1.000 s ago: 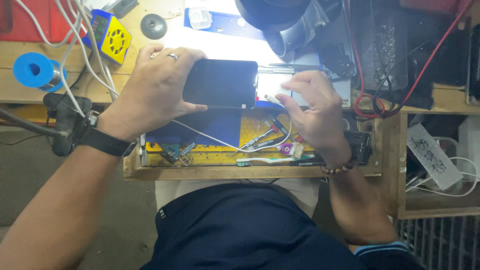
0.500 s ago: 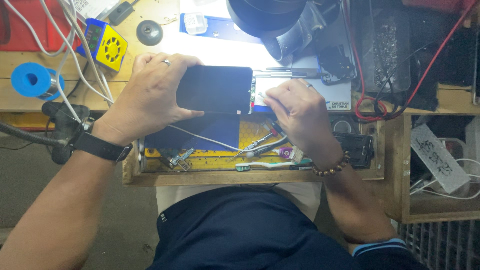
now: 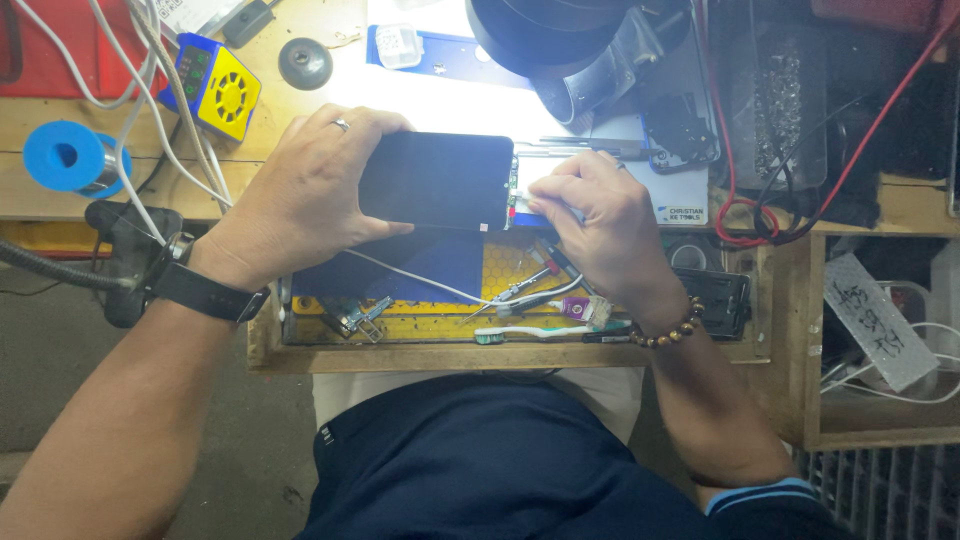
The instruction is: The person handles a disassembled smartphone, connecting and disconnecting a charging cable to test the device. They then place the phone on the workbench, retrieve a new phone screen, and compare it with the existing device. Finally, they pick up another disassembled phone and connect a cable to it.
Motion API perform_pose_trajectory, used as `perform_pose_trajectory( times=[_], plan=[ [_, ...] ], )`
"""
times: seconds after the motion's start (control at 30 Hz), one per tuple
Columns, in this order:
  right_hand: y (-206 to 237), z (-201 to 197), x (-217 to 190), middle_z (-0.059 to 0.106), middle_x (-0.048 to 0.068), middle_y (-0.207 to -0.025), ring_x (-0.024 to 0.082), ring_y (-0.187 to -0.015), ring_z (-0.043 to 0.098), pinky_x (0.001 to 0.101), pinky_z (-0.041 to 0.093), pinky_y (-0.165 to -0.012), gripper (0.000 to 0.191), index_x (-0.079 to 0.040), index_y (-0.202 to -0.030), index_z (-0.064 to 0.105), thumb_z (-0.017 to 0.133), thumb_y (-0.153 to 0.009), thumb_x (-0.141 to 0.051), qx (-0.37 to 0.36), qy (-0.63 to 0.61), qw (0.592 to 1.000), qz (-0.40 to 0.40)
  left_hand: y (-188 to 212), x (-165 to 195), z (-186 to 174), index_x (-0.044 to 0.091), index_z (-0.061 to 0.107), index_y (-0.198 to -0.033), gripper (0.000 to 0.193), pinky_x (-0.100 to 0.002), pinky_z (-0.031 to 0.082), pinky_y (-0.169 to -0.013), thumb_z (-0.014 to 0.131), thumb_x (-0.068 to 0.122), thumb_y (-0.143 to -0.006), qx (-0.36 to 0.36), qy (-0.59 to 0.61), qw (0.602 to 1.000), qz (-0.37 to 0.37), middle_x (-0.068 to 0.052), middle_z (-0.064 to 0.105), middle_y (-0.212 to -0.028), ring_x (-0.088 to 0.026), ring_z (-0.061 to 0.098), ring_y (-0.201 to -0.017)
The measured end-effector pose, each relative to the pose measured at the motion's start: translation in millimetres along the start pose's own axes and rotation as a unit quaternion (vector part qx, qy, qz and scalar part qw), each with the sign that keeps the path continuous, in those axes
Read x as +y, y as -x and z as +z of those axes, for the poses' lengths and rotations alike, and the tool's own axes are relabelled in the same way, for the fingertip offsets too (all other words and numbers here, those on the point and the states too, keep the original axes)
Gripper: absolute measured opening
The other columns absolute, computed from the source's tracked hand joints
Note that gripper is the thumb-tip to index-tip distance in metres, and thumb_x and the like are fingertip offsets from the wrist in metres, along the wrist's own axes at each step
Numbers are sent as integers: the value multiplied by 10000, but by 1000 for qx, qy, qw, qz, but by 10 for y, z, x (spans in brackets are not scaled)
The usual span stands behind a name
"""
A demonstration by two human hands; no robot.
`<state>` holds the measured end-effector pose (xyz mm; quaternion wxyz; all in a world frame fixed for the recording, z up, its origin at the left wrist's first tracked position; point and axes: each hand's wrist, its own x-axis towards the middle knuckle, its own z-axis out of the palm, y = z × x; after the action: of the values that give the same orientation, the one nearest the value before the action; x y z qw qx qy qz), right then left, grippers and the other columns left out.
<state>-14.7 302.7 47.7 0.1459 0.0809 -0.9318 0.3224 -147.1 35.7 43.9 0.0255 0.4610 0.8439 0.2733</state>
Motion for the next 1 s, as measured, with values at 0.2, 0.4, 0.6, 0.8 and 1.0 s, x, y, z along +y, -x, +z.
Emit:
perform_pose_trajectory(
  times=[0.2, 0.4, 0.6, 0.8, 1.0],
  plan=[
    [-57, 10, 62, 688, 54, -927, 178, -852, 645, 314, 519, -731, 105, -39, -1021, 765, 782, -918, -25, -12, -30, 999, -11, 0, -23, 4, 66, 535, -1294, 760, -462, 466, -969, 938, 288, -688, 1, 2, 1000, -2, -151, 641, -1089, -340, 575, -1127],
    [-89, 17, 123, 690, 49, -903, 146, -787, 639, 282, 511, -673, 122, -45, -1022, 779, 800, -903, -27, -18, -55, 998, -15, -13, -10, 9, 71, 543, -1290, 762, -462, 464, -940, 941, 302, -682, -3, 2, 1000, -16, -141, 652, -1048, -336, 581, -1098],
    [-83, 31, 130, 702, 49, -915, 147, -816, 651, 275, 522, -686, 111, -45, -1019, 776, 799, -912, -24, -12, -54, 998, -27, -23, 22, -9, 67, 553, -1274, 741, -456, 468, -945, 938, 288, -680, 7, 3, 1000, -5, -138, 659, -1036, -334, 598, -1083],
    [-20, -24, 154, 712, 56, -918, 177, -827, 657, 303, 528, -711, 109, -47, -1008, 778, 806, -902, -47, -19, -35, 999, -35, 16, 72, -5, 63, 560, -1267, 748, -452, 472, -930, 945, 276, -662, 2, 5, 1000, -4, -152, 661, -1064, -339, 603, -1065],
    [-44, -118, -321, 733, 104, -1058, 215, -952, 717, 321, 570, -839, 203, -23, -1084, 741, 788, -898, -88, -7, -25, 998, -52, 276, 159, -310, 50, 553, -1278, 807, -444, 470, -965, 953, 268, -612, 46, 12, 999, 15, -162, 662, -1166, -346, 602, -1108]
  ],
)
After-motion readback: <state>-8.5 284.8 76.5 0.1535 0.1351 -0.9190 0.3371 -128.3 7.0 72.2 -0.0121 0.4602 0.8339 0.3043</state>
